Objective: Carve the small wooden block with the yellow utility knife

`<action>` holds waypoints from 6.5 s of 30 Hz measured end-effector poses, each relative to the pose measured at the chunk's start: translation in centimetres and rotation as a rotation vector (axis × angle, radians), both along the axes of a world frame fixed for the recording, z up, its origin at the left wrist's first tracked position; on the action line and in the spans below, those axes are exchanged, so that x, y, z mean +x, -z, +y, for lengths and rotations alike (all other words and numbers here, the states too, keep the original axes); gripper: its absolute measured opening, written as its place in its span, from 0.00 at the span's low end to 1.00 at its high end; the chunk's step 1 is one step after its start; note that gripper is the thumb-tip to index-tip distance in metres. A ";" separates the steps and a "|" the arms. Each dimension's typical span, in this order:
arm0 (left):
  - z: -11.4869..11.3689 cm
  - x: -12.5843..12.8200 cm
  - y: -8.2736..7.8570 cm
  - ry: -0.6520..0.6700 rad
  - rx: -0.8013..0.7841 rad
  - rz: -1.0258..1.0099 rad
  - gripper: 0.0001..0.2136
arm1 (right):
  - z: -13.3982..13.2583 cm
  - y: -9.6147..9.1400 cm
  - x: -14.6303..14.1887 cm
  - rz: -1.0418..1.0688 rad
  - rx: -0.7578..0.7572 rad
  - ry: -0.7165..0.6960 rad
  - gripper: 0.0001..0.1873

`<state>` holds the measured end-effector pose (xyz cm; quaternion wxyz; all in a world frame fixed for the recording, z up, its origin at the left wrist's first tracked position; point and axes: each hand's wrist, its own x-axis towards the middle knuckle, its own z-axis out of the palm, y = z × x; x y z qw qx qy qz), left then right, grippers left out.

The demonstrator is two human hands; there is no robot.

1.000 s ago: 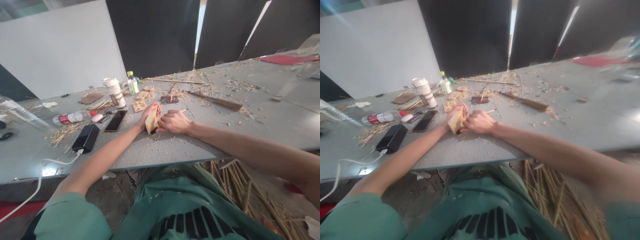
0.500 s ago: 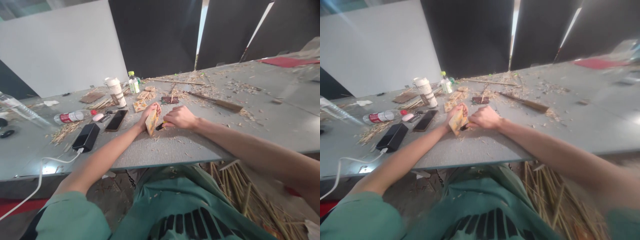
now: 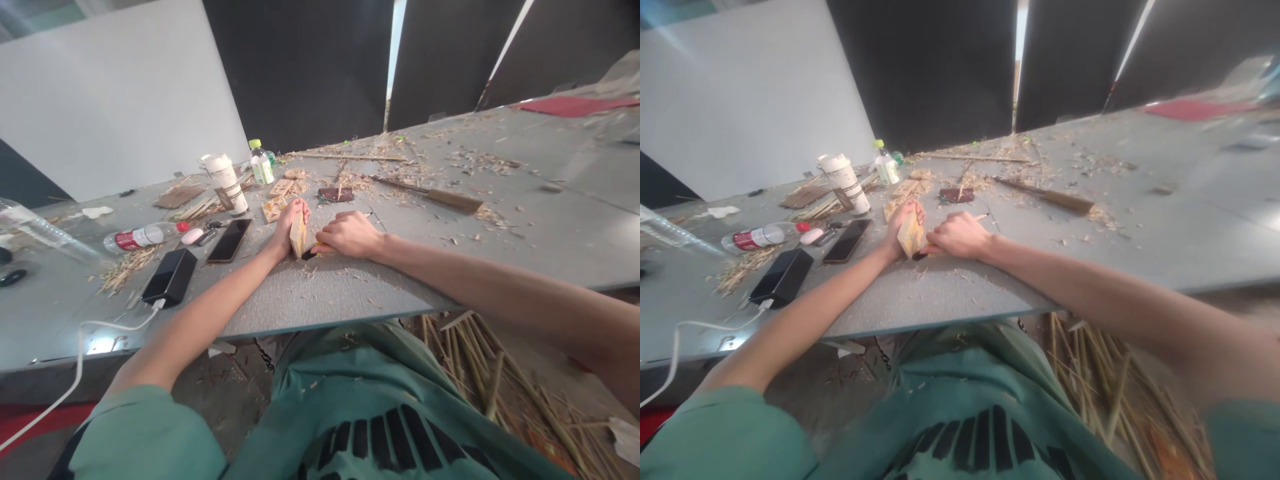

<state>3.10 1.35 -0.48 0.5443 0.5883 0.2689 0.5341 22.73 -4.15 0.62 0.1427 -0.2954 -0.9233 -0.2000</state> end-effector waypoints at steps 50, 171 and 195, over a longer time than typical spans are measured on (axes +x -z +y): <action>-1.3 -0.1 -0.4 -0.206 0.114 0.101 0.17 | 1.0 0.1 1.8 0.131 0.032 -0.053 0.38; -1.9 -0.3 -0.8 -0.303 0.188 0.297 0.19 | 2.3 -1.1 4.4 0.239 0.000 0.002 0.41; -1.3 -1.6 -1.9 -0.320 0.311 0.392 0.14 | 0.6 -1.1 1.7 -0.003 -0.114 0.066 0.35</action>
